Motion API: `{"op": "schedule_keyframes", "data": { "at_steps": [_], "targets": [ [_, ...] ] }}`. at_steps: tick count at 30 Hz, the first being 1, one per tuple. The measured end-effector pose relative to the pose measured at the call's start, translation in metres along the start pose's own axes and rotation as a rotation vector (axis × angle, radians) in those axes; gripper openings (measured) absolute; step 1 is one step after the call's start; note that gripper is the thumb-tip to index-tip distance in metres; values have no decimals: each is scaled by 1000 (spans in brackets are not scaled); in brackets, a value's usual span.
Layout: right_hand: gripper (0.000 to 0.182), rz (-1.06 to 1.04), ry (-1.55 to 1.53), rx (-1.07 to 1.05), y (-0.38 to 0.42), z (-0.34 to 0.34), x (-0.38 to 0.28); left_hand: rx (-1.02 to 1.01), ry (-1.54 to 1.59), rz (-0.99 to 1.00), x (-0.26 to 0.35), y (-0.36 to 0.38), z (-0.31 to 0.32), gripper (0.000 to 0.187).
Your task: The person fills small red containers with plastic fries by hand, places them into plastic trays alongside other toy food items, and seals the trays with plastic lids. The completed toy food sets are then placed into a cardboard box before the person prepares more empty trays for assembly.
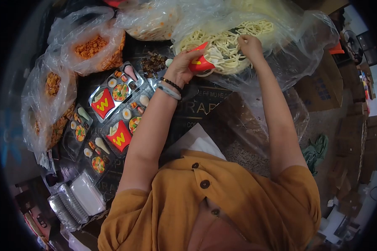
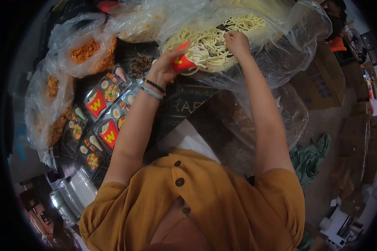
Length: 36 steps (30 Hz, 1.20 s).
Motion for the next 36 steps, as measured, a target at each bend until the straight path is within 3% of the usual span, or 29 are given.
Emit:
{"op": "schedule_keyframes", "data": {
  "at_steps": [1, 3, 5, 6, 8, 9, 10, 12, 13, 15, 16, 18, 19, 20, 22, 27, 29, 30, 32, 34, 36],
  "targets": [
    [40, -68, 298, -11, 9, -1, -4, -19, 57, -35, 3, 7, 5, 44],
    [46, -86, 280, 13, 31, -8, -28, -15, 89, -26, 7, 9, 2, 40],
    [50, 58, -465, -437, 71, -13, -73, -1, 122, -27, 8, 16, -1, 37],
    [50, 56, -466, -446, 80, -12, -75, -25, 110, -12, 11, 20, 1, 36],
    [57, 32, -768, -677, 94, -2, -84, -44, 102, 16, 17, 29, 5, 35],
    [57, 79, -782, -695, 92, 3, -80, 43, -23, 62, 19, 37, 3, 34],
    [57, 78, -782, -706, 94, 8, -77, 133, -147, 102, 20, 44, 0, 34],
    [53, -178, -511, -532, 96, 11, -82, 127, -205, 118, 22, 54, -3, 34],
    [53, -183, -515, -548, 103, 14, -90, 111, -266, 132, 23, 60, -5, 35],
    [41, -416, -331, -181, 116, 2, -116, 126, -274, 165, 23, 69, -10, 35],
    [41, -427, -339, -200, 117, 3, -124, 125, -285, 192, 24, 76, -11, 36],
    [33, -686, -217, 107, 124, -3, -142, 150, -243, 176, 26, 90, -16, 37],
    [30, -605, -369, -119, 123, 5, -138, 151, -207, 151, 26, 97, -18, 37],
    [30, -612, -378, -133, 126, 7, -137, 167, -204, 158, 26, 103, -21, 37],
    [25, -508, -376, -387, 138, 14, -139, 281, -19, 204, 24, 113, -29, 38],
    [17, -449, -544, -484, 174, 16, -160, 355, 33, 309, 29, 144, -41, 40],
    [18, -324, -471, -723, 179, 20, -162, 403, -21, 338, 31, 160, -46, 41],
    [18, -338, -478, -746, 180, 20, -164, 377, -143, 370, 33, 166, -45, 43],
    [19, -553, -356, -536, 185, 21, -177, 384, -345, 418, 37, 185, -40, 46],
    [19, -545, -400, -546, 201, 30, -195, 378, -371, 564, 24, 194, -45, 43],
    [17, -507, -319, -450, 216, 42, -205, 503, -419, 628, 20, 215, -50, 40]
  ]
}}
Point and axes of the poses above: each hand's wrist, its own y-axis away from the middle knuckle, its own z-axis out of the palm, x = y × z, the point moved 4 cm from there along -y, towards the middle knuckle, and after that the axes turned 5 degrees about z, right-handed, at the moved point
